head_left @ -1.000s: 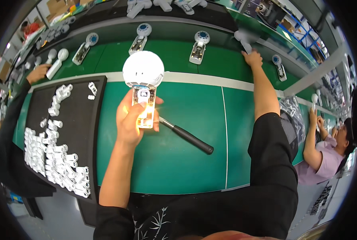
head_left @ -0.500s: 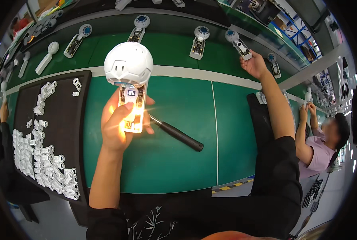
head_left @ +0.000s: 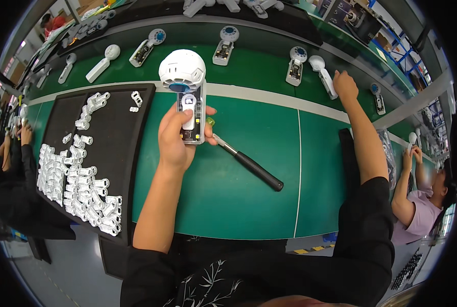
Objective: Assembling electronic device components at a manual workstation.
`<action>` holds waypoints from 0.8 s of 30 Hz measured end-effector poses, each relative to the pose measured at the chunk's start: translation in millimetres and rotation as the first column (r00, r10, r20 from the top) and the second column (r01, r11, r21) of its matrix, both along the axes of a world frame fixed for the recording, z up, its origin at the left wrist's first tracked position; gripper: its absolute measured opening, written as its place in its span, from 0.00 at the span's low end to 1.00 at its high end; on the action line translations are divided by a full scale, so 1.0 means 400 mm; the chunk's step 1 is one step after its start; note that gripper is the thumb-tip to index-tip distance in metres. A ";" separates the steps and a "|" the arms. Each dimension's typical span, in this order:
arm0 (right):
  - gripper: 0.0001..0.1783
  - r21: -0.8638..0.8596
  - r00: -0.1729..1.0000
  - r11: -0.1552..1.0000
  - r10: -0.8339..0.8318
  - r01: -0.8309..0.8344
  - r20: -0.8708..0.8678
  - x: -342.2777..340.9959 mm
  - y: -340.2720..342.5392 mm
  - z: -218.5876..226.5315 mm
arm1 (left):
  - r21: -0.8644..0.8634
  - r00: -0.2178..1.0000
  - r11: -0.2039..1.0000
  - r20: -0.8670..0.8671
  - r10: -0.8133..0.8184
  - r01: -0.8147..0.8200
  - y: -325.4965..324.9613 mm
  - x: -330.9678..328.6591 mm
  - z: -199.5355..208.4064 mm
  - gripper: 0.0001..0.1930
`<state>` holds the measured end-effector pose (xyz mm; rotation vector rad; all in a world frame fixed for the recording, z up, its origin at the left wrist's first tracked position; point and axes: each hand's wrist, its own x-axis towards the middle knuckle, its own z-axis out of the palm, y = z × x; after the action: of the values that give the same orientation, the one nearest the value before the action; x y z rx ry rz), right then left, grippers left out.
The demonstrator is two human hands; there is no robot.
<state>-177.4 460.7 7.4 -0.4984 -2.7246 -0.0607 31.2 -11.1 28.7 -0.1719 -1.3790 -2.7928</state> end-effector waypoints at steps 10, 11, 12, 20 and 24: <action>0.26 0.016 0.955 0.963 0.270 -0.270 -0.122 -0.032 -0.356 -0.062 | -0.014 0.999 0.999 0.019 0.030 -0.030 -0.007 -0.011 -0.026 0.16; 0.26 0.041 0.972 0.974 0.223 -0.221 -0.071 -0.038 -0.355 -0.057 | -0.026 1.000 1.000 0.030 0.001 0.000 -0.008 -0.012 -0.029 0.17; 0.27 0.072 0.986 0.984 0.167 -0.164 -0.025 -0.051 -0.342 -0.055 | -0.025 0.999 1.000 0.030 0.019 -0.019 -0.009 -0.011 -0.030 0.17; 0.15 -0.439 0.903 0.796 0.419 -0.417 -0.098 -0.180 -0.421 -0.119 | 0.094 0.994 0.994 0.102 0.051 -0.060 -0.028 -0.016 -0.033 0.16; 0.20 -0.266 0.837 0.851 0.509 -0.453 0.203 -0.181 -0.644 -0.058 | 0.141 0.986 0.985 0.144 0.082 -0.103 -0.037 -0.019 -0.043 0.16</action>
<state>-249.6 203.0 -15.8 0.1823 -3.0530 0.3166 23.5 -25.8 11.6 0.0883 -1.1625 -2.8609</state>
